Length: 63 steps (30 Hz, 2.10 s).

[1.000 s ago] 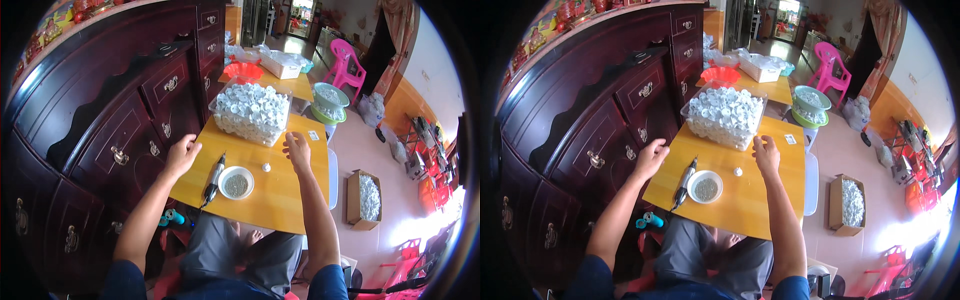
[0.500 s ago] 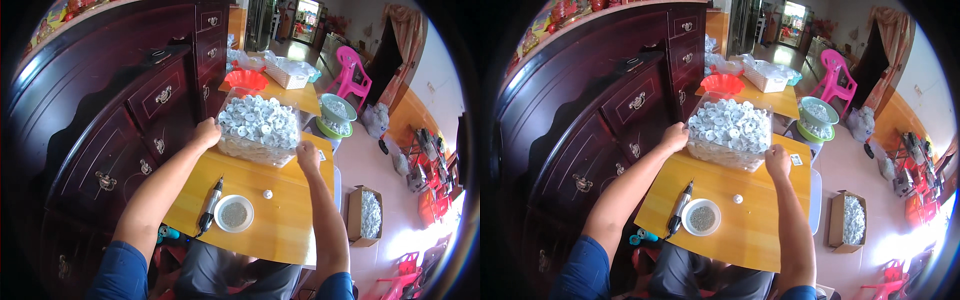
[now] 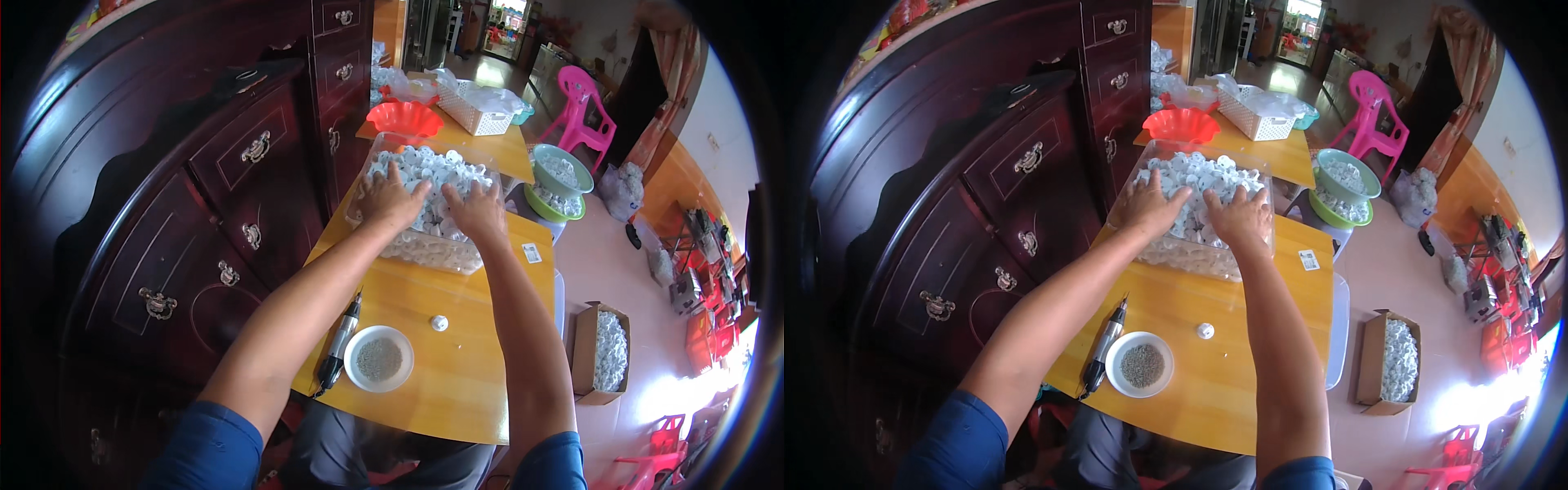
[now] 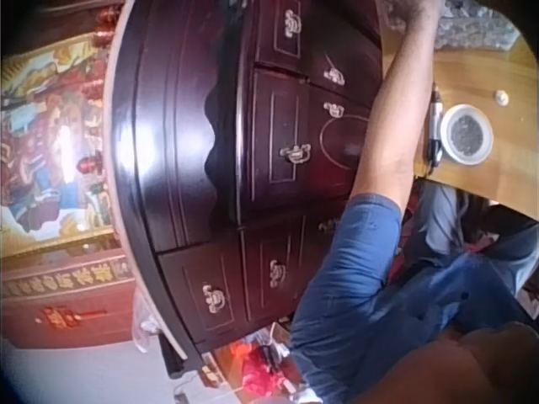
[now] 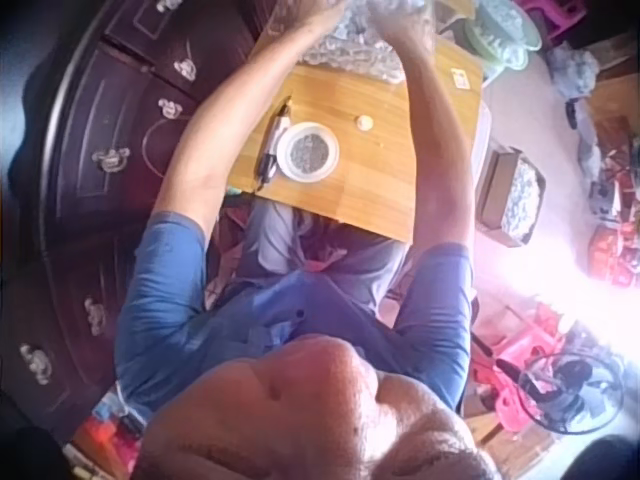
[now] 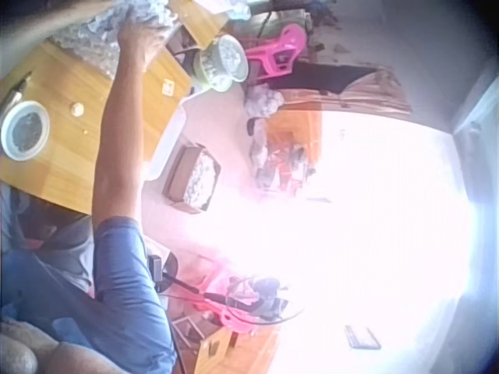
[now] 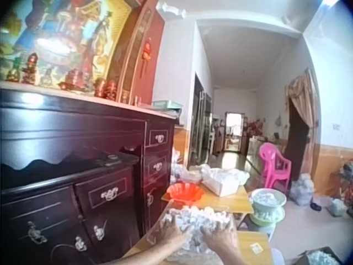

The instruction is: Assembling small white plastic shoe components by inserting metal pins using a handheld rotary tool.

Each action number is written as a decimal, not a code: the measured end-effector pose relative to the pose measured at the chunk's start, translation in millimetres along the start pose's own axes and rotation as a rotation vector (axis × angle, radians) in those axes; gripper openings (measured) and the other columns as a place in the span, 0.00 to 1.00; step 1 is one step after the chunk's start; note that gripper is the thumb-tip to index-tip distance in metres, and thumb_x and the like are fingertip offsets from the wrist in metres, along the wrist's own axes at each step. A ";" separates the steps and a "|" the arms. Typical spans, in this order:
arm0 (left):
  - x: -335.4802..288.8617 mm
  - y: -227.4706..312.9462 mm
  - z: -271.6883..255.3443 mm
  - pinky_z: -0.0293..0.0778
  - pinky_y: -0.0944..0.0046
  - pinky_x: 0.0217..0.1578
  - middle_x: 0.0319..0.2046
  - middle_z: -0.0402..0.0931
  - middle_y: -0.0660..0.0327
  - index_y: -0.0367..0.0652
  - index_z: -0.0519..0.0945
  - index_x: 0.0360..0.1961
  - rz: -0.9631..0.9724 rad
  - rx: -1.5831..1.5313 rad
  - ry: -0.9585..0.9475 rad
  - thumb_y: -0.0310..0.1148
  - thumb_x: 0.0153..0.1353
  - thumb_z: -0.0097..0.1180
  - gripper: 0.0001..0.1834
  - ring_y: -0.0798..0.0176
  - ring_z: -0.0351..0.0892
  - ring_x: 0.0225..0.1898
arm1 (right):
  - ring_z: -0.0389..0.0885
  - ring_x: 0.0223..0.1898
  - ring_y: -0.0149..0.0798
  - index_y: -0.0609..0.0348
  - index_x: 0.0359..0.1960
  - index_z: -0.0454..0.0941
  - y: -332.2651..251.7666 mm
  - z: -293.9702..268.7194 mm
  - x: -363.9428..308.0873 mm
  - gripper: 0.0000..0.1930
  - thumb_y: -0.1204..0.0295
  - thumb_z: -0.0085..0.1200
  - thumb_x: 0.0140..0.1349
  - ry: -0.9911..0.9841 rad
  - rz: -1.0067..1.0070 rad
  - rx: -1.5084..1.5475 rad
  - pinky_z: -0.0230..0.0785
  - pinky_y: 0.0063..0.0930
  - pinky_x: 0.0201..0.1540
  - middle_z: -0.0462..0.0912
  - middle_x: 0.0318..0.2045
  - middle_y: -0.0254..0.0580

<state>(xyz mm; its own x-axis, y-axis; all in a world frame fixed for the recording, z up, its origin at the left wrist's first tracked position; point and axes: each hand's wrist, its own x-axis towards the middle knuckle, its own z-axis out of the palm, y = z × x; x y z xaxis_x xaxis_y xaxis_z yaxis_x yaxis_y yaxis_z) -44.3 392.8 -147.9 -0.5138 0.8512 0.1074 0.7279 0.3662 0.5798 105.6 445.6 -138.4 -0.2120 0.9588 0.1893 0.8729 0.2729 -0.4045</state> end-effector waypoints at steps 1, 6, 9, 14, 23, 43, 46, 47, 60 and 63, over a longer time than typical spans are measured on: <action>0.0 3.2 3.5 0.52 0.36 0.65 0.69 0.53 0.43 0.41 0.53 0.71 0.009 0.014 -0.013 0.64 0.61 0.45 0.47 0.41 0.47 0.72 | 0.61 0.66 0.63 0.60 0.66 0.64 -5.9 2.5 -1.8 0.41 0.39 0.43 0.62 0.017 0.042 -0.051 0.53 0.50 0.67 0.55 0.68 0.68; 4.8 16.4 12.2 0.54 0.33 0.63 0.69 0.55 0.49 0.43 0.57 0.70 0.012 0.061 -0.038 0.65 0.63 0.42 0.45 0.44 0.49 0.71 | 0.61 0.66 0.61 0.56 0.62 0.72 -1.3 13.8 -3.5 0.37 0.39 0.42 0.62 0.126 0.046 -0.005 0.52 0.55 0.66 0.59 0.68 0.58; 6.0 26.0 18.6 0.58 0.35 0.61 0.68 0.59 0.49 0.44 0.60 0.69 -0.005 0.004 0.013 0.63 0.64 0.42 0.41 0.44 0.57 0.68 | 0.64 0.64 0.60 0.56 0.60 0.73 0.1 13.0 -1.4 0.35 0.42 0.44 0.62 0.076 0.028 0.073 0.56 0.55 0.63 0.65 0.65 0.54; 8.7 20.4 17.1 0.61 0.45 0.62 0.64 0.65 0.49 0.45 0.65 0.67 0.041 -0.026 0.040 0.62 0.64 0.43 0.39 0.42 0.64 0.65 | 0.67 0.61 0.59 0.56 0.56 0.76 0.4 11.2 2.3 0.30 0.46 0.45 0.63 0.116 0.016 0.157 0.61 0.54 0.61 0.71 0.59 0.56; 13.1 19.7 23.9 0.65 0.41 0.58 0.58 0.70 0.47 0.45 0.70 0.62 0.106 -0.149 0.116 0.58 0.65 0.44 0.33 0.40 0.69 0.59 | 0.74 0.55 0.60 0.54 0.53 0.79 4.6 22.2 18.5 0.29 0.46 0.49 0.60 0.198 -0.031 0.308 0.64 0.46 0.60 0.78 0.52 0.57; 27.4 32.3 38.7 0.73 0.53 0.48 0.39 0.83 0.47 0.38 0.83 0.44 0.189 -0.744 0.182 0.45 0.57 0.49 0.23 0.45 0.81 0.46 | 0.81 0.41 0.42 0.54 0.48 0.82 -10.3 21.6 17.4 0.22 0.52 0.58 0.60 0.259 0.125 0.933 0.70 0.35 0.48 0.83 0.39 0.49; 27.6 31.4 35.2 0.72 0.63 0.45 0.39 0.83 0.53 0.31 0.81 0.43 0.189 -0.792 0.144 0.37 0.60 0.53 0.19 0.62 0.80 0.42 | 0.79 0.39 0.39 0.57 0.48 0.81 -18.7 16.4 10.2 0.22 0.53 0.58 0.61 0.264 0.116 0.946 0.70 0.33 0.46 0.83 0.38 0.47; 28.1 32.1 33.4 0.73 0.60 0.45 0.38 0.83 0.50 0.34 0.82 0.42 0.202 -0.872 0.207 0.39 0.58 0.53 0.20 0.55 0.81 0.42 | 0.79 0.39 0.39 0.57 0.48 0.81 -24.7 15.0 8.8 0.22 0.53 0.58 0.61 0.257 0.113 0.949 0.70 0.33 0.46 0.83 0.38 0.47; -45.4 54.5 -26.8 0.73 0.65 0.38 0.31 0.82 0.56 0.34 0.82 0.39 0.256 -1.173 0.177 0.35 0.59 0.54 0.15 0.65 0.79 0.33 | 0.75 0.35 0.29 0.66 0.46 0.81 -42.0 -26.5 -37.8 0.18 0.63 0.58 0.63 0.251 -0.065 1.356 0.68 0.23 0.39 0.81 0.33 0.39; -78.4 42.8 -27.6 0.73 0.66 0.38 0.32 0.82 0.57 0.32 0.81 0.42 0.192 -1.201 0.123 0.36 0.61 0.54 0.16 0.68 0.78 0.34 | 0.75 0.35 0.29 0.66 0.47 0.80 -38.1 -27.1 -68.4 0.19 0.61 0.58 0.63 0.225 -0.055 1.302 0.69 0.24 0.39 0.81 0.33 0.39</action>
<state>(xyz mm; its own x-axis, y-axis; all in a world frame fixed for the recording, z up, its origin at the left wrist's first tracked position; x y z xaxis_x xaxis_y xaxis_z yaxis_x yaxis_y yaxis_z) 14.6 331.3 -109.2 -0.5310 0.7880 0.3117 -0.0520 -0.3975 0.9161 98.8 367.5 -111.7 -0.0462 0.9445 0.3253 -0.2190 0.3081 -0.9258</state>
